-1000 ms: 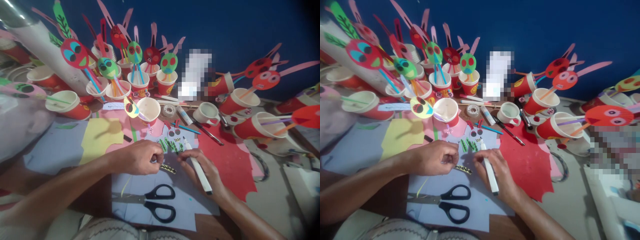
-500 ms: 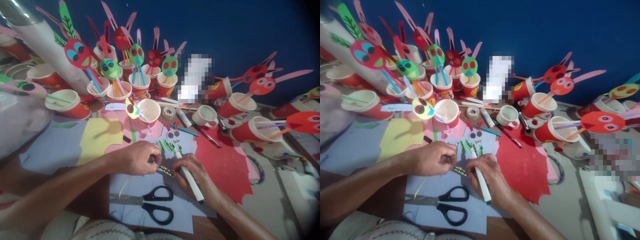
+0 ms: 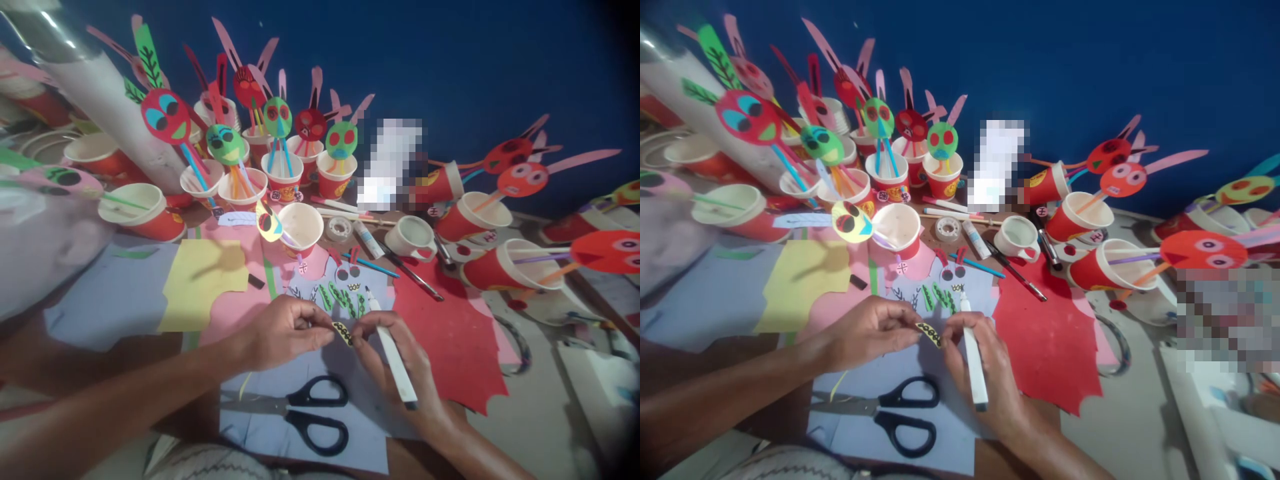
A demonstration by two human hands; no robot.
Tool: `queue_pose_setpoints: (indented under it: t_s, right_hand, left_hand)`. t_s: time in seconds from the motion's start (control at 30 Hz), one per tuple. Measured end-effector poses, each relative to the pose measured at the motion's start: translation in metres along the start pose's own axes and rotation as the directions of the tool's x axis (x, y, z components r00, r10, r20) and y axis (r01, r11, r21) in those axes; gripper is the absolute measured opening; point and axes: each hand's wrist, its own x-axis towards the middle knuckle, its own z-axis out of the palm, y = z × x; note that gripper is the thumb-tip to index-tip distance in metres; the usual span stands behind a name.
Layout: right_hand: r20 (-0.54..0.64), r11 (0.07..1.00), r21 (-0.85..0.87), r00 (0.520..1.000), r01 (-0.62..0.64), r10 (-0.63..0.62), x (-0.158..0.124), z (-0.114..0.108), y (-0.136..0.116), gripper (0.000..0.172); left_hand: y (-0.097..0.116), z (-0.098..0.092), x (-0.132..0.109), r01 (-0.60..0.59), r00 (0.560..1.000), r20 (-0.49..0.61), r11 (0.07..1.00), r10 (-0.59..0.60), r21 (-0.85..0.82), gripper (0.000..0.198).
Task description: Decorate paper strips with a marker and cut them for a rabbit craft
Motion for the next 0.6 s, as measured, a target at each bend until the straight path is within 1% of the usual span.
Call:
queue_pose_setpoints:
  t_s: [0.13,0.27,0.4,0.43,0.5,0.6]
  right_hand:
    - [0.032,1.0,-0.011,0.999,-0.005,0.005,-0.001,0.002,-0.001,0.016]
    - [0.043,0.999,-0.009,0.999,0.03,-0.03,-0.001,0.005,-0.002,0.015]
    - [0.076,0.998,0.02,0.995,0.067,-0.069,-0.002,0.007,-0.005,0.016]
    - [0.068,0.997,0.025,0.995,0.069,-0.071,-0.002,0.006,-0.005,0.016]
    - [0.016,0.997,0.031,0.998,0.067,-0.067,0.001,0.001,-0.004,0.013]
    - [-0.133,0.999,0.039,0.991,0.024,-0.019,0.01,-0.011,0.004,0.011]
  left_hand:
    - [0.002,0.001,0.001,-0.01,1.0,-0.013,0.999,0.009,-0.042,0.021]
    - [0.002,0.0,0.001,-0.034,0.999,-0.041,0.999,0.035,0.008,0.015]
    - [0.001,-0.002,0.002,-0.029,0.999,-0.041,0.999,0.03,0.039,0.011]
    - [0.001,-0.003,0.002,-0.024,0.999,-0.036,0.999,0.025,0.037,0.01]
    - [0.001,-0.008,0.001,-0.018,1.0,-0.023,0.999,0.019,0.028,0.011]
    - [0.005,-0.02,-0.004,-0.035,0.999,-0.028,0.996,0.038,0.086,0.013]
